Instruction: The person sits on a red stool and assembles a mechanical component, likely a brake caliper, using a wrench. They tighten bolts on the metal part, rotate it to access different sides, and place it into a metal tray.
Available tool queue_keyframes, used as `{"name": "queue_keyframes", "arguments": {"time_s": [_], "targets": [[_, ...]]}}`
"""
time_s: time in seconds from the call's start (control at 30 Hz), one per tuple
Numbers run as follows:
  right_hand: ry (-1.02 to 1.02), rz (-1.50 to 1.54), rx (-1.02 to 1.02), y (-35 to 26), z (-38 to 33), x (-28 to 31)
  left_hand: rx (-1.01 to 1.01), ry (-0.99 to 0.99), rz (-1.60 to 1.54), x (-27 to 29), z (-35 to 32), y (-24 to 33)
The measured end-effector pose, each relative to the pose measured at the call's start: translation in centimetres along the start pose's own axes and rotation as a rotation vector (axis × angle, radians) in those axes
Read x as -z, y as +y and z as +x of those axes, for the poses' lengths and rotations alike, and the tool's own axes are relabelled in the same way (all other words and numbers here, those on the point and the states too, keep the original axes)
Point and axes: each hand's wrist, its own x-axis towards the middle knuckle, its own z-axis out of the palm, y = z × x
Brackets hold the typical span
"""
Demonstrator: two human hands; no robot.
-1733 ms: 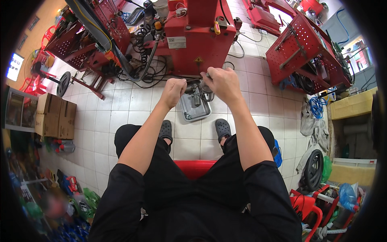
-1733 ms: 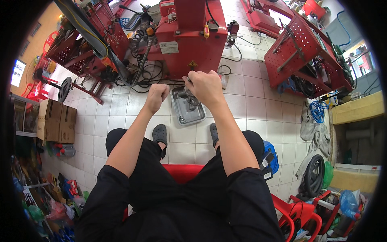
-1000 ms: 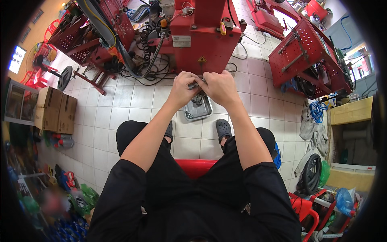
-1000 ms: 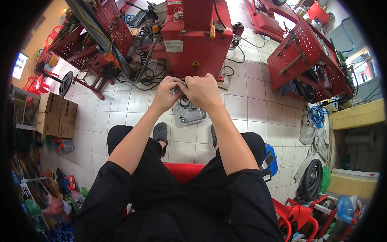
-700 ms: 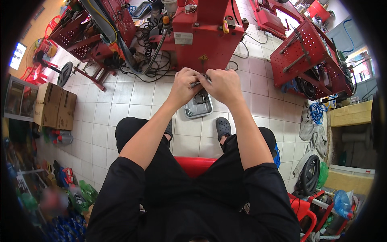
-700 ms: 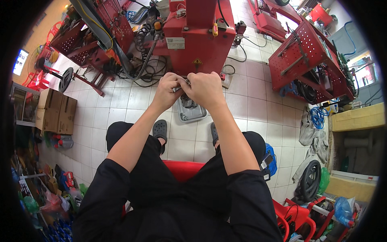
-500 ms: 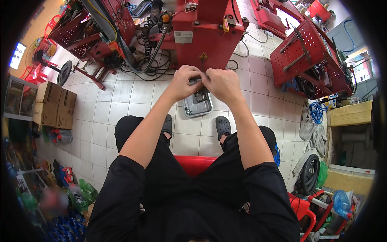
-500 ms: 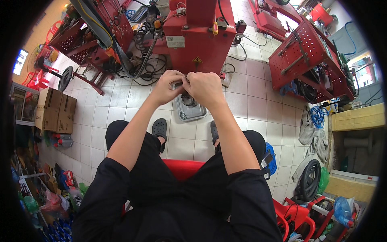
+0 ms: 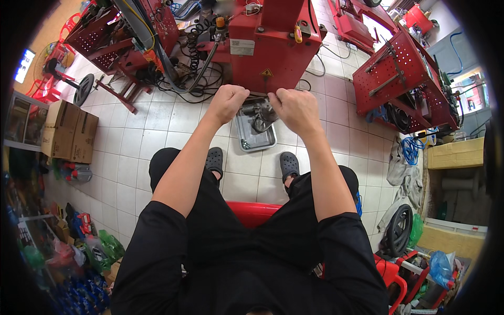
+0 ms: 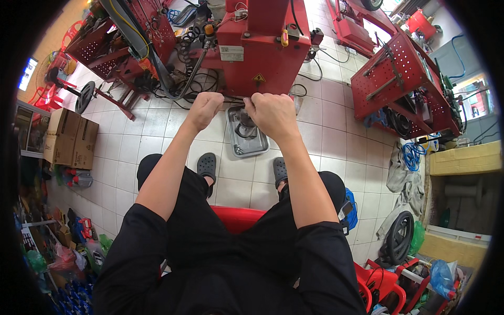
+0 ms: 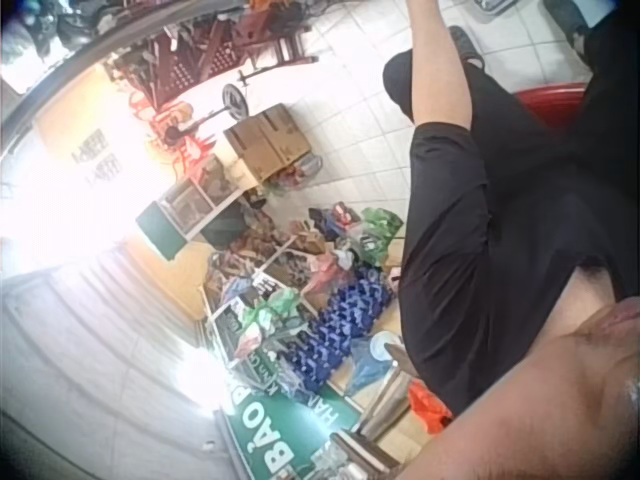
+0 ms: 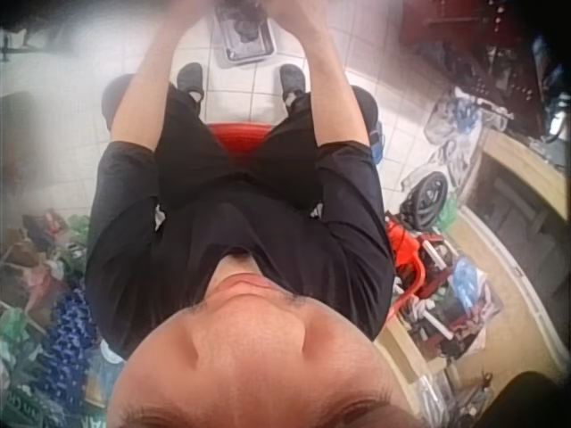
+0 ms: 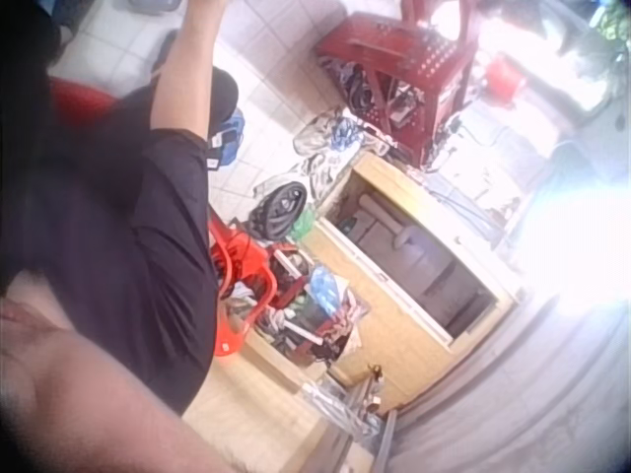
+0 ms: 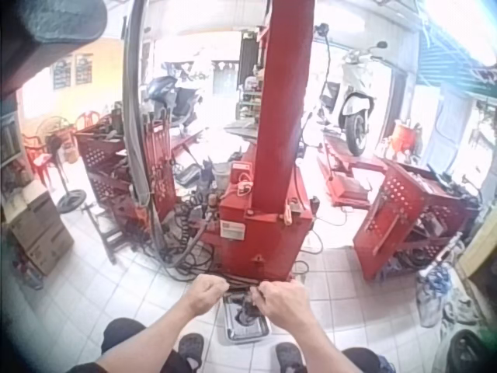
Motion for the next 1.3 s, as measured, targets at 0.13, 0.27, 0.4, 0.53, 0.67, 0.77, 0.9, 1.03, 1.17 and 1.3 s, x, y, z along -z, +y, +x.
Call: {"name": "queue_keyframes", "arguments": {"time_s": [0.13,0.27,0.4,0.53,0.67,0.77,0.9,1.03,1.17,1.3], "targets": [[0.003,0.008,-0.012,0.2,-0.1,0.0,0.007,0.069,0.163,-0.2,0.0,0.8],[0.020,0.008,-0.016,0.3,-0.1,0.2,0.020,0.024,0.177,-1.3,-0.1,1.1],[0.052,0.021,-0.001,0.3,0.0,0.2,-0.015,-0.052,0.230,-1.7,-0.2,1.7],[0.051,0.030,0.002,0.3,0.0,0.3,-0.020,-0.104,0.240,-1.7,-0.2,1.7],[0.047,0.037,-0.002,0.4,0.0,0.2,-0.015,-0.122,0.267,-1.6,-0.2,1.6],[0.057,0.025,0.002,0.5,0.0,0.1,0.003,-0.110,0.225,-1.9,-0.4,1.4],[0.066,0.025,0.002,0.5,0.0,0.0,0.022,-0.125,0.207,-2.3,-0.3,1.4],[0.055,0.016,-0.002,0.4,0.0,-0.2,-0.104,-0.033,0.189,-2.4,0.0,0.4],[-0.008,0.011,-0.006,0.1,-0.3,-0.3,-0.052,0.037,-0.065,-1.0,0.1,0.5],[-0.052,-0.005,-0.014,0.2,-0.5,-0.6,-0.067,0.047,0.064,-0.4,0.1,-0.1]]}}
